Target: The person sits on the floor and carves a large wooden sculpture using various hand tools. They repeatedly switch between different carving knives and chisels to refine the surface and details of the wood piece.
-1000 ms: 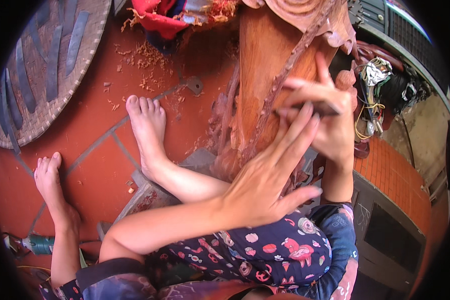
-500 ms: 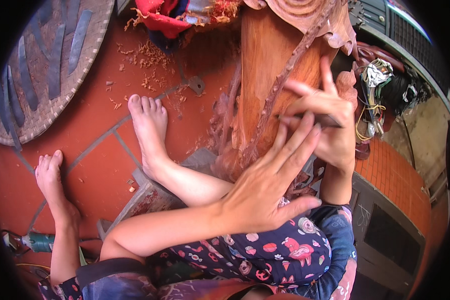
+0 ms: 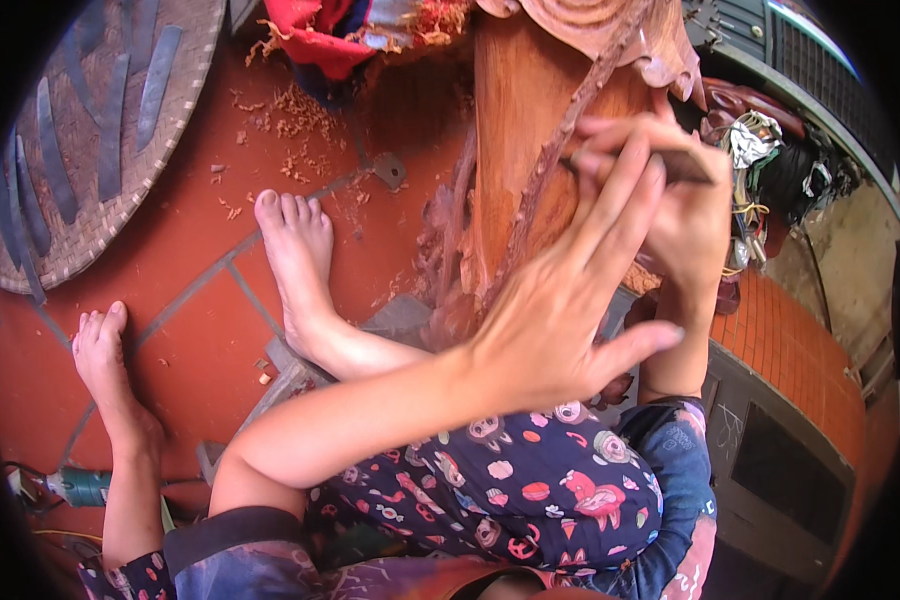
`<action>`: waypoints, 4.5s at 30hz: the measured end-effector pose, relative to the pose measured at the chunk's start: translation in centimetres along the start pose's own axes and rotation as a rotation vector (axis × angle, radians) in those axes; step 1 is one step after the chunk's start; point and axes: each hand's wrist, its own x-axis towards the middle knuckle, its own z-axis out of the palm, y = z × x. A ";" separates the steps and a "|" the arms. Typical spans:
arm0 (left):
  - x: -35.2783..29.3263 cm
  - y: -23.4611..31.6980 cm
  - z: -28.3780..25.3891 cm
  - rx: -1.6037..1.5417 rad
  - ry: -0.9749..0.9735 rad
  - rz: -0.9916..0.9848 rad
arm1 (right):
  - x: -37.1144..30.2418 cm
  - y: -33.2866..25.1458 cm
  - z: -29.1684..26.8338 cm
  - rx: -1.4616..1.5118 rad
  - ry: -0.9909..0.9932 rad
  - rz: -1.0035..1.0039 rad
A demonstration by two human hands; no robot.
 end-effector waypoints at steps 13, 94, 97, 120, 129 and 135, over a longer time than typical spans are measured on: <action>-0.2 -0.5 -0.1 0.098 0.021 0.103 | 1.0 0.7 -0.1 -0.219 -0.041 -0.328; 1.6 7.2 -6.1 0.212 0.361 0.174 | -4.0 -4.7 0.0 0.043 -0.193 -0.440; 0.9 7.7 -7.8 0.217 0.299 0.179 | -3.3 -6.2 0.8 0.124 -0.218 -0.377; -0.5 1.2 -32.9 1.529 0.784 -0.162 | -5.5 -8.2 -2.0 1.245 -0.777 -0.676; 1.1 -3.4 -29.8 1.583 0.587 -0.504 | -6.2 -4.9 -3.1 1.052 -0.637 -0.710; 1.7 1.7 -27.4 1.351 0.669 -0.661 | -5.5 -5.1 -3.3 0.635 -0.647 -0.595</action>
